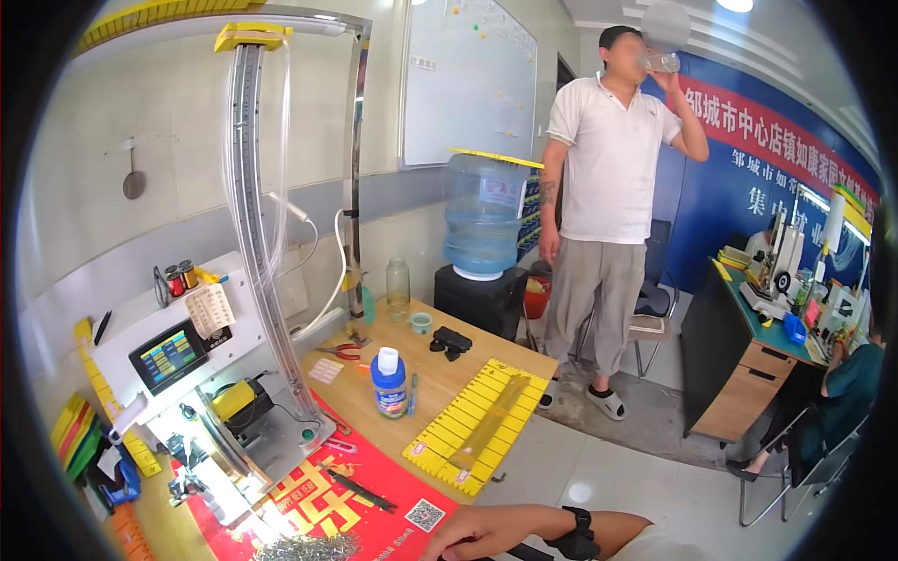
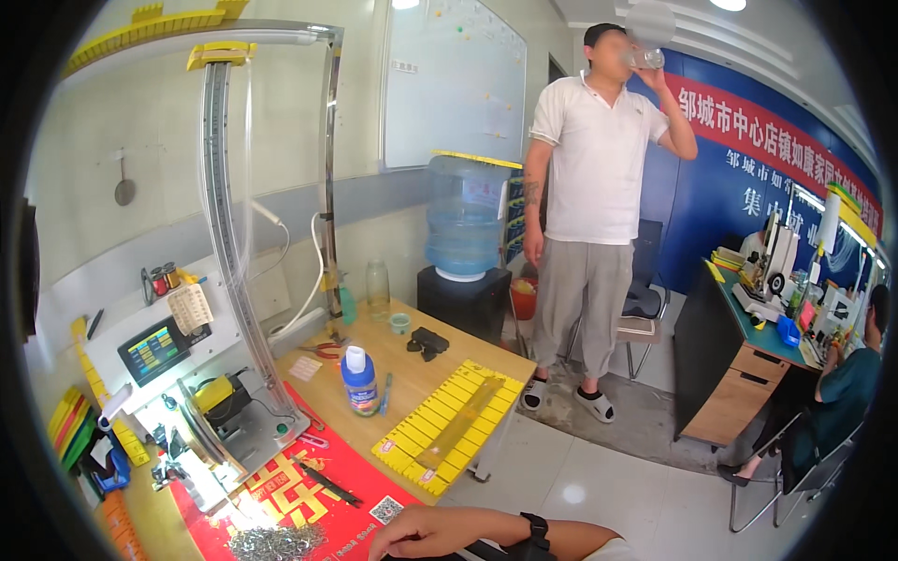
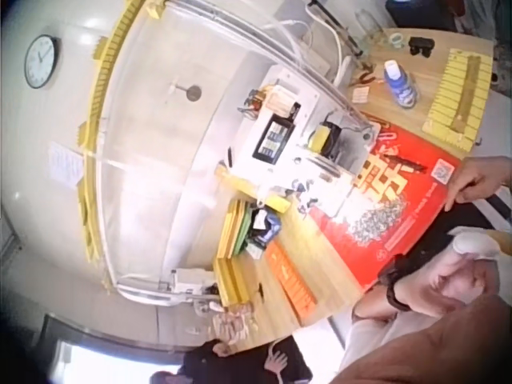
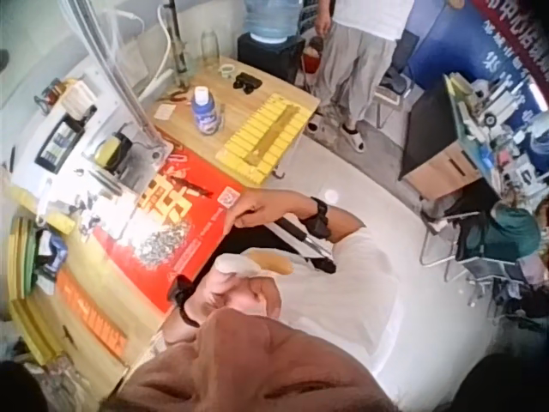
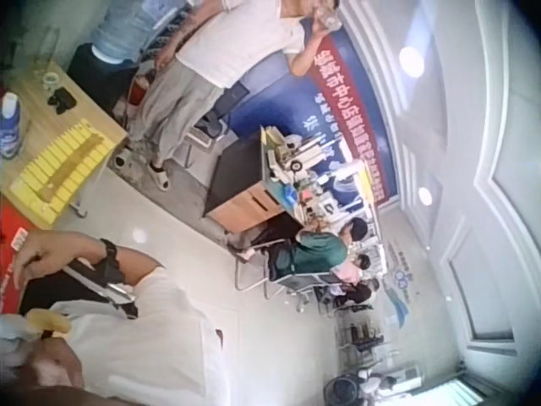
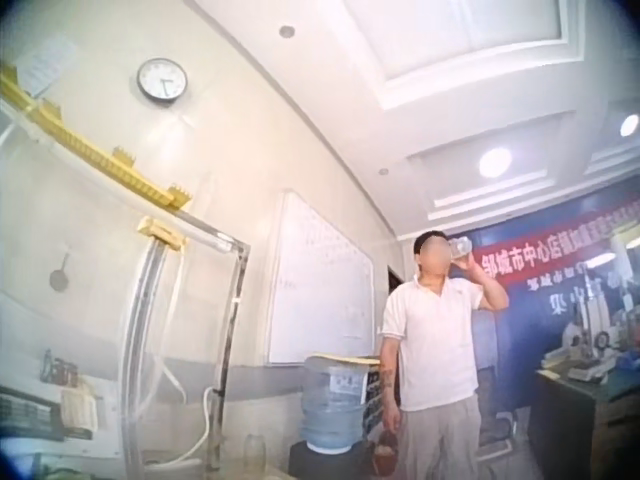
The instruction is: Assembling electronic components using a specialized machine and hand tools.
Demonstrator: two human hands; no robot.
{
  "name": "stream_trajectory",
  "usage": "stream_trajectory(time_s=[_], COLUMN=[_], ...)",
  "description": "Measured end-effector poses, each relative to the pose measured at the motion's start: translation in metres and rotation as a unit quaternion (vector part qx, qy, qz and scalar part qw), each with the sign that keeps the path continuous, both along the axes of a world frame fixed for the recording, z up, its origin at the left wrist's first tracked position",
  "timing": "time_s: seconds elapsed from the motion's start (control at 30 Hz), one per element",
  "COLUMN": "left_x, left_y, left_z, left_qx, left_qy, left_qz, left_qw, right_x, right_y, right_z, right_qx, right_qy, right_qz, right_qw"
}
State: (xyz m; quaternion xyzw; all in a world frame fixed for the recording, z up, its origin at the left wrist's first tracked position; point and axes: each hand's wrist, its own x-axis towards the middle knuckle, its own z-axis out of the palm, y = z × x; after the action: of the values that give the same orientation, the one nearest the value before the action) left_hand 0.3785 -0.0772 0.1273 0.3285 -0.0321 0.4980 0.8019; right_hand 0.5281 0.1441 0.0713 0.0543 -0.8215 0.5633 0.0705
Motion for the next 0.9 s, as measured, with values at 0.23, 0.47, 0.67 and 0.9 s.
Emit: stream_trajectory(time_s=[0.23,0.47,0.67,0.9], left_x=[-0.006,-0.044,-0.041,-0.025], left_y=[0.004,0.012,0.022,-0.018], left_z=[0.005,0.038,0.025,-0.007], left_qx=[0.118,0.100,0.223,0.030], left_qy=[-0.044,-0.051,0.022,0.022], left_qz=[0.125,0.387,0.298,0.249], left_qw=[0.984,0.915,0.928,0.968], right_x=[-0.017,-0.011,-0.015,0.025], right_y=[-0.002,-0.001,-0.013,-0.049], right_z=[-0.006,0.001,0.042,0.169], right_qx=[-0.001,-0.043,0.052,0.347], right_qy=[0.025,-0.056,0.114,0.433], right_qz=[0.010,-0.054,-0.273,-0.207], right_qw=[1.000,0.996,0.954,0.806])
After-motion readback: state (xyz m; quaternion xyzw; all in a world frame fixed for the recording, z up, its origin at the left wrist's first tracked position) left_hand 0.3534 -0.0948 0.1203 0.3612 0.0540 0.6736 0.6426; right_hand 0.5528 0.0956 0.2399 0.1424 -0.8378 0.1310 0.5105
